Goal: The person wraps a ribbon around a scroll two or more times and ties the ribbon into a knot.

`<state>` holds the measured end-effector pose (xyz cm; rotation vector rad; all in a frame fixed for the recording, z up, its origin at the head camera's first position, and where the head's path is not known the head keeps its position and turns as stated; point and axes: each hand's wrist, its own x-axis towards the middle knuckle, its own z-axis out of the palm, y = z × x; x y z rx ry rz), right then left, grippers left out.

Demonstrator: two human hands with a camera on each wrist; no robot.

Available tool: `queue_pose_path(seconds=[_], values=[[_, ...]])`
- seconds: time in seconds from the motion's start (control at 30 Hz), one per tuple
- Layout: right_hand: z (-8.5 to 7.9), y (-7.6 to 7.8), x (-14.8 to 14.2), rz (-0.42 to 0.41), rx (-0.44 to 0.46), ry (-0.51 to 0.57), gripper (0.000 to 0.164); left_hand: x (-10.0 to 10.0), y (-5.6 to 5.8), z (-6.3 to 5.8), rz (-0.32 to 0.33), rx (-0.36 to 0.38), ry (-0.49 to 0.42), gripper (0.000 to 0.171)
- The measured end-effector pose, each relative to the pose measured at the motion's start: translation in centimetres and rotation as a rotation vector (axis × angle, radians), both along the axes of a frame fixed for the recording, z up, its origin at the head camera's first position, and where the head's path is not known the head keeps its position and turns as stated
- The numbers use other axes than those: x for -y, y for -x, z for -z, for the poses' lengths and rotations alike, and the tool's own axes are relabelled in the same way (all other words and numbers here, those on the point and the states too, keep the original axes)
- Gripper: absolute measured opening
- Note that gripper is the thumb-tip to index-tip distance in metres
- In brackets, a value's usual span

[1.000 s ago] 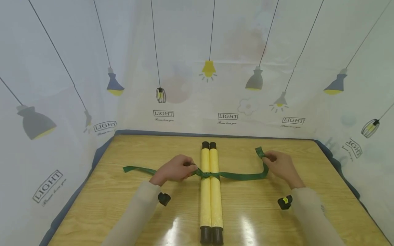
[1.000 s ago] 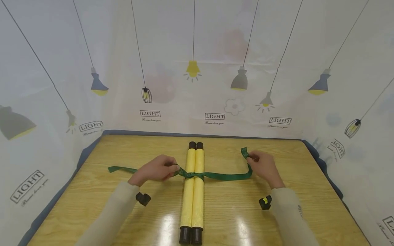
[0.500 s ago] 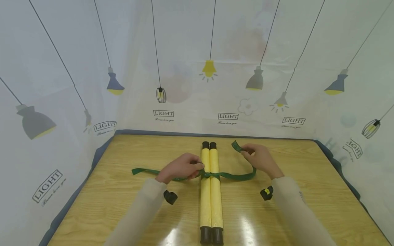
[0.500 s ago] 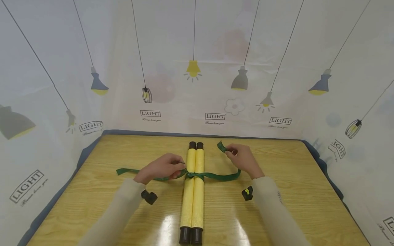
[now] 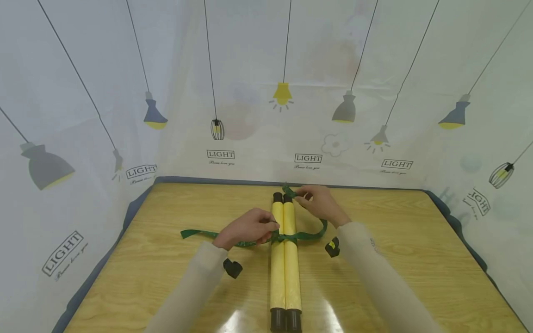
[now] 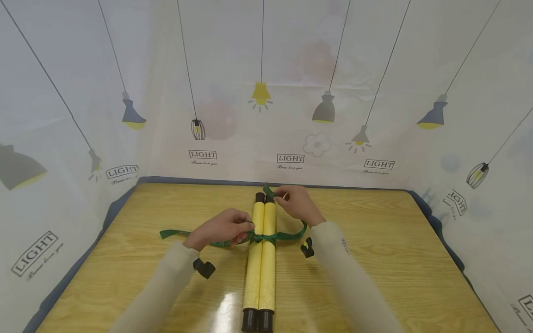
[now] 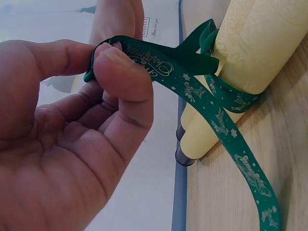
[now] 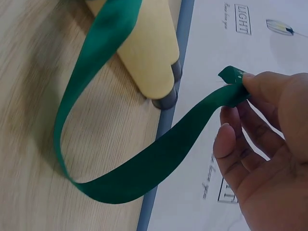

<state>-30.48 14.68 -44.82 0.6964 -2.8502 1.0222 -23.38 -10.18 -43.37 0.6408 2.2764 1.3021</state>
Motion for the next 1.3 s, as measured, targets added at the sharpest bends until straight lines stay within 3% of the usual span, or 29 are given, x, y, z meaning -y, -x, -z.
queue_pose_path(seconds=[0.33,0.67,0.77,0.93,1.17,1.3], values=[[0.5,0.3,2.5,-0.149,-0.019,-0.001,0.025,-0.1,-0.1,-0.2,0.013,-0.011,-0.003,0.031],[0.6,-0.3,0.4,-0.071,0.052,0.041,0.035,-0.2,-0.1,-0.3,-0.022,0.034,-0.023,0.029],[0.1,-0.8,0.0,-0.076,0.045,0.064,0.034,-0.2,0.1,-0.4,-0.019,0.028,-0.025,0.03],[-0.8,-2.3,-0.1,-0.15,0.011,0.109,0.028,-0.3,0.3,-0.3,-0.004,0.022,-0.042,0.035],[-1.2,-4.7,0.5,-0.291,0.102,0.151,0.036,-0.3,0.3,-0.6,-0.007,0.031,-0.046,0.037],[-0.8,-5.5,1.2,-0.325,0.111,0.16,0.036,-0.4,0.3,-0.6,-0.004,0.025,-0.057,0.037]])
